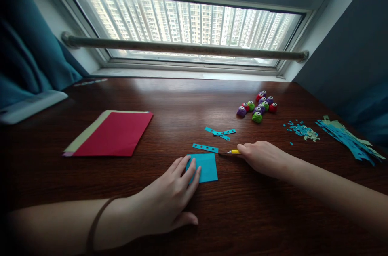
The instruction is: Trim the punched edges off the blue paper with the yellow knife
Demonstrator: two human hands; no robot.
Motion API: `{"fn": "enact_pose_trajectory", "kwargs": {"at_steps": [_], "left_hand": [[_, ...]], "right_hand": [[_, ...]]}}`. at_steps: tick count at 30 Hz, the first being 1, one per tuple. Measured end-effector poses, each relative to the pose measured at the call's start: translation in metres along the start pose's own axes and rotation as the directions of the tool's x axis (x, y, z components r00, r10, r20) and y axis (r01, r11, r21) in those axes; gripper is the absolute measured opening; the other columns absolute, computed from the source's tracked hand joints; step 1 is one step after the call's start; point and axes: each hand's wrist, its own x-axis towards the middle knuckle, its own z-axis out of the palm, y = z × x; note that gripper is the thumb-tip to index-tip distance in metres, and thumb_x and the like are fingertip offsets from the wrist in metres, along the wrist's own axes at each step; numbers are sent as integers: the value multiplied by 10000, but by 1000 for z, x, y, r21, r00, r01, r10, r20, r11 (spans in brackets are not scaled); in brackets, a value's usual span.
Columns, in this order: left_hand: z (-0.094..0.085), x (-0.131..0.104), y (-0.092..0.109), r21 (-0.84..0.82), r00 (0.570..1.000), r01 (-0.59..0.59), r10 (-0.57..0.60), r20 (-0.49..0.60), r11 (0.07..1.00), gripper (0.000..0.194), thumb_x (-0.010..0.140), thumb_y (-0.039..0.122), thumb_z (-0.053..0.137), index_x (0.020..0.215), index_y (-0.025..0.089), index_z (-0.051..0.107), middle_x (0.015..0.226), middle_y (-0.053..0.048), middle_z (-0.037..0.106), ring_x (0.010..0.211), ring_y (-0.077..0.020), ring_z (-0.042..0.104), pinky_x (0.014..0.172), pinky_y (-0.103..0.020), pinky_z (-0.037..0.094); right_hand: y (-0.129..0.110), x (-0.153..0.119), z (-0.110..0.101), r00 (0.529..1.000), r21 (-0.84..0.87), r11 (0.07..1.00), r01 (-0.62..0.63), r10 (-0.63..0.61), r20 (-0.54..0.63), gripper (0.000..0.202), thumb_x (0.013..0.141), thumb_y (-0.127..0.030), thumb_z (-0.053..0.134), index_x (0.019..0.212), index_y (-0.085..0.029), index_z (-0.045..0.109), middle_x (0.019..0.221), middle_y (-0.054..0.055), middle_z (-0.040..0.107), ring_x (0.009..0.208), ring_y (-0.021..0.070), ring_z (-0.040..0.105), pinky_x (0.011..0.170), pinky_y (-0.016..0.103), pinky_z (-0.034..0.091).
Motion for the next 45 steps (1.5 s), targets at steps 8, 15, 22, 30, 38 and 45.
{"fn": "enact_pose_trajectory", "kwargs": {"at_steps": [8, 15, 22, 30, 38, 45], "left_hand": [[3, 0, -1, 13, 1000, -3, 3, -22, 1000, 794, 844, 643, 209, 1252, -9, 402, 1217, -280, 447, 1155, -443, 394, 956, -529, 309], [8, 0, -2, -18, 999, -26, 25, -48, 1000, 807, 847, 642, 175, 1265, -17, 381, 1241, -284, 426, 1175, -449, 367, 973, -531, 287], [11, 0, -3, -46, 998, -31, 28, -59, 998, 821, 841, 651, 177, 1280, -20, 352, 1255, -293, 411, 1182, -458, 352, 978, -539, 270], [12, -1, -1, -36, 998, -6, 3, -69, 999, 823, 835, 661, 181, 1267, -15, 368, 1246, -288, 423, 1176, -447, 361, 973, -535, 269], [11, -2, 0, -8, 997, 7, -7, -78, 1000, 819, 837, 660, 175, 1273, -7, 366, 1236, -278, 434, 1165, -436, 373, 960, -528, 279], [10, -1, 0, 3, 997, 16, -16, -76, 1000, 819, 831, 669, 188, 1259, 1, 390, 1237, -264, 438, 1160, -428, 379, 961, -523, 280]], "right_hand": [[8, -25, 8, 978, 323, 946, -33, 97, -185, 217, 928, -272, 300, 833, -181, 473, 763, 42, 573, 662, 178, 553, 606, 271, 371], [37, -80, 27, 783, 865, 450, -221, 610, -118, 281, 872, -463, 385, 990, -208, 404, 751, 61, 544, 627, 182, 516, 565, 270, 420], [56, -117, 57, 598, 916, 208, -343, 800, 43, 251, 733, -386, 607, 906, -205, 599, 945, 127, 620, 876, 244, 588, 716, 278, 456], [72, -126, 68, 507, 768, 356, -533, 861, -48, 304, 710, -436, 623, 900, -202, 652, 995, 118, 650, 957, 311, 581, 834, 395, 410], [69, -115, 64, 579, 632, 528, -567, 801, -149, 305, 772, -467, 553, 891, -209, 665, 1001, 101, 650, 968, 309, 577, 800, 375, 422], [59, -98, 58, 663, 423, 709, -565, 695, -279, 374, 878, -416, 400, 999, -166, 651, 996, 107, 615, 927, 279, 586, 792, 349, 416]]}}
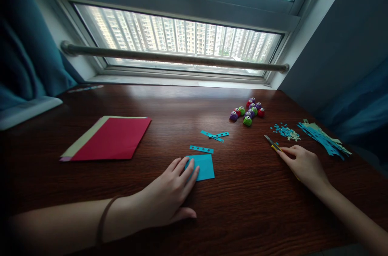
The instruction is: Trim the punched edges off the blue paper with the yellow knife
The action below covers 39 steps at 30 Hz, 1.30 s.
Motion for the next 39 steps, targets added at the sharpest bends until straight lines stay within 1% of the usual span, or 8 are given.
{"fn": "enact_pose_trajectory", "kwargs": {"at_steps": [6, 9, 12, 16, 21, 26, 32, 39], "left_hand": [[-4, -1, 0, -5, 1000, -3, 4, 5, 1000, 795, 838, 657, 217, 1269, 11, 389, 1238, -252, 446, 1160, -405, 386, 954, -511, 285], [-4, -1, 0, 0, 1000, -7, 7, -1, 1000, 795, 837, 657, 227, 1267, 9, 393, 1235, -256, 449, 1157, -404, 389, 949, -512, 289], [-3, -1, 0, 2, 1000, -5, 5, -5, 1000, 805, 833, 662, 230, 1268, 3, 391, 1223, -257, 457, 1157, -414, 385, 946, -517, 294], [-6, -1, -1, -4, 1000, -16, 16, -1, 1000, 797, 842, 649, 222, 1268, -3, 391, 1220, -253, 458, 1157, -421, 385, 951, -518, 298], [-7, -3, -1, -2, 1000, -18, 18, -8, 1000, 809, 842, 652, 197, 1249, -13, 411, 1212, -259, 465, 1150, -426, 395, 951, -521, 302], [-5, -4, -1, 4, 999, -30, 30, -23, 1000, 817, 843, 652, 168, 1254, -14, 403, 1219, -259, 461, 1152, -427, 398, 953, -516, 303], [-5, -3, -4, 13, 998, -45, 45, -32, 999, 813, 847, 647, 156, 1253, -14, 401, 1226, -264, 452, 1150, -430, 403, 950, -516, 303], [-5, -2, -4, -10, 999, -40, 40, -17, 999, 809, 851, 642, 151, 1262, -14, 385, 1232, -257, 452, 1160, -436, 390, 957, -526, 298]], "right_hand": [[3, 6, 6, 995, -195, 976, 92, -95, -6, 363, 899, -378, 364, 946, -158, 649, 911, 118, 594, 824, 278, 595, 667, 350, 442], [-16, 11, 0, 982, -268, 952, 146, -172, -74, 316, 883, -375, 408, 947, -151, 620, 897, 121, 579, 859, 293, 565, 663, 367, 435], [-62, 17, -3, 948, -9, 953, 303, -303, -103, 211, 860, -327, 483, 892, -174, 625, 918, 70, 590, 858, 226, 555, 773, 341, 419], [-142, 27, 14, 878, 446, 800, 401, -474, 61, 169, 848, -300, 532, 844, -174, 645, 822, 29, 587, 683, 142, 536, 631, 245, 421], [-196, 43, 50, 842, 500, 751, 430, -534, 78, 141, 715, -250, 698, 803, -154, 642, 808, 29, 572, 747, 155, 536, 671, 249, 414], [-193, 50, 55, 824, 489, 735, 469, -564, 57, 109, 771, -238, 641, 719, -147, 612, 756, 26, 574, 737, 156, 527, 662, 253, 396], [-160, 75, 53, 899, 427, 792, 437, -383, -210, 152, 792, -312, 606, 739, -170, 614, 792, 38, 582, 760, 184, 527, 659, 282, 400], [-138, 94, 60, 877, 422, 778, 466, -469, -103, 230, 728, -343, 671, 914, -209, 655, 914, 31, 628, 886, 214, 546, 780, 313, 414]]}}
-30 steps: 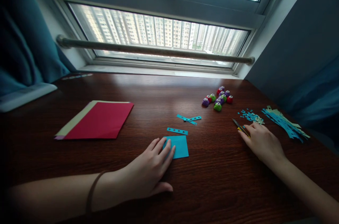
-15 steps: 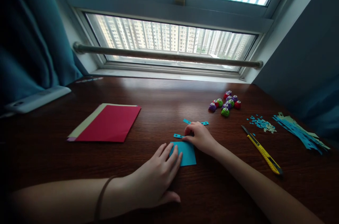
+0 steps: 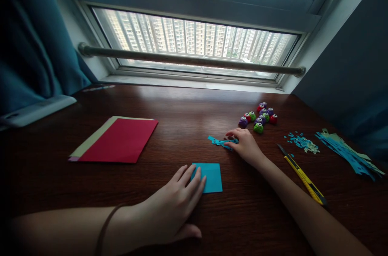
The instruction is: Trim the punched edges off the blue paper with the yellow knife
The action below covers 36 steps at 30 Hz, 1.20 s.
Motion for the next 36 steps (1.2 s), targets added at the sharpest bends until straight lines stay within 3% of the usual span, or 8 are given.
{"fn": "enact_pose_trajectory", "kwargs": {"at_steps": [7, 15, 19, 25, 33, 36], "left_hand": [[0, 0, 0, -10, 1000, -2, 2, 8, 1000, 813, 853, 639, 149, 1272, -24, 361, 1252, -272, 429, 1164, -442, 386, 959, -529, 298], [0, 0, 0, -30, 1000, 4, -3, 19, 1000, 807, 855, 636, 148, 1279, -20, 351, 1251, -271, 431, 1171, -447, 374, 952, -538, 309], [0, 0, -1, -24, 1000, 6, -6, 14, 1000, 805, 855, 635, 147, 1276, -17, 357, 1248, -269, 434, 1170, -442, 376, 950, -536, 312], [0, 0, 0, 0, 1000, 5, -5, -3, 1000, 809, 852, 640, 147, 1270, -16, 369, 1233, -266, 443, 1161, -443, 382, 940, -533, 317], [1, 0, 0, 3, 1000, 5, -5, -10, 1000, 818, 849, 645, 145, 1270, -20, 370, 1232, -265, 444, 1161, -442, 385, 944, -527, 317], [1, 0, 0, 4, 1000, 6, -6, -12, 1000, 814, 851, 643, 149, 1267, -20, 373, 1232, -267, 445, 1158, -440, 390, 944, -529, 317]], "right_hand": [[-4, -2, -1, 984, 65, 985, -160, 154, 90, 159, 703, -307, 652, 784, -170, 648, 764, 19, 633, 716, 178, 559, 632, 276, 398], [-10, -3, 6, 957, 377, 880, -291, 263, 125, 287, 644, -391, 697, 769, -135, 654, 689, 29, 618, 640, 155, 526, 580, 250, 389], [-13, -5, 12, 960, 278, 919, -278, 279, 40, 259, 650, -389, 699, 758, -155, 678, 603, 5, 569, 583, 137, 477, 520, 240, 333], [-11, -4, 11, 946, 359, 882, -306, 325, 7, 296, 631, -399, 716, 791, -154, 669, 671, 23, 618, 600, 147, 517, 553, 246, 378], [-3, -6, 6, 935, 62, 934, -353, 353, -4, 284, 614, -382, 723, 825, -200, 669, 792, 22, 655, 743, 201, 589, 632, 272, 417], [-2, -6, 6, 931, 44, 930, -364, 365, 2, 231, 624, -364, 700, 773, -189, 680, 761, 32, 660, 723, 209, 587, 631, 284, 410]]}}
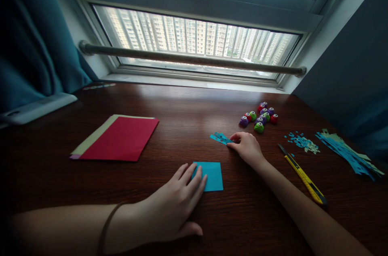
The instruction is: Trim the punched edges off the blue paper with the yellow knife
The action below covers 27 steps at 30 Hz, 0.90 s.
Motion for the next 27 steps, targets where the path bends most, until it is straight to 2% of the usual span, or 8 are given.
{"fn": "enact_pose_trajectory", "kwargs": {"at_steps": [5, 10, 15, 20, 27], "left_hand": [[-1, 0, 1, 0, 1000, -1, 1, 10, 1000, 807, 851, 642, 158, 1272, -13, 371, 1237, -264, 445, 1161, -435, 391, 945, -527, 317], [-2, 0, 0, -3, 1000, 0, 0, 15, 1000, 812, 848, 646, 165, 1273, -13, 373, 1246, -268, 436, 1166, -436, 384, 950, -526, 310], [-3, 0, 0, -12, 1000, 3, -3, 21, 1000, 807, 851, 641, 161, 1274, -12, 374, 1244, -264, 440, 1168, -436, 379, 950, -527, 309], [-3, 0, 1, -14, 1000, -1, 1, 26, 1000, 810, 848, 645, 168, 1279, -11, 369, 1241, -261, 444, 1167, -436, 377, 944, -530, 312], [-3, 0, 0, -14, 1000, 1, 0, 18, 1000, 810, 848, 646, 170, 1276, -11, 373, 1245, -269, 439, 1166, -434, 380, 950, -528, 298]], "right_hand": [[2, 2, 2, 998, 87, 996, 8, -14, 67, 219, 640, -357, 668, 739, -162, 667, 707, 40, 654, 656, 195, 583, 581, 271, 421], [-1, 1, 4, 996, 254, 967, 2, -25, 87, 277, 632, -392, 680, 768, -152, 656, 705, 47, 647, 673, 207, 591, 586, 280, 440], [-10, -5, 6, 994, 133, 985, 105, -106, 2, 164, 652, -327, 681, 757, -201, 677, 808, 15, 662, 782, 208, 600, 725, 300, 440], [-18, -9, 5, 995, 54, 993, 104, -104, 2, 102, 688, -306, 660, 732, -214, 671, 725, -9, 653, 708, 178, 597, 676, 281, 421], [-17, -9, 10, 997, 84, 993, 79, -78, -17, 232, 653, -309, 699, 751, -194, 523, 719, 0, 635, 675, 176, 598, 643, 278, 430]]}}
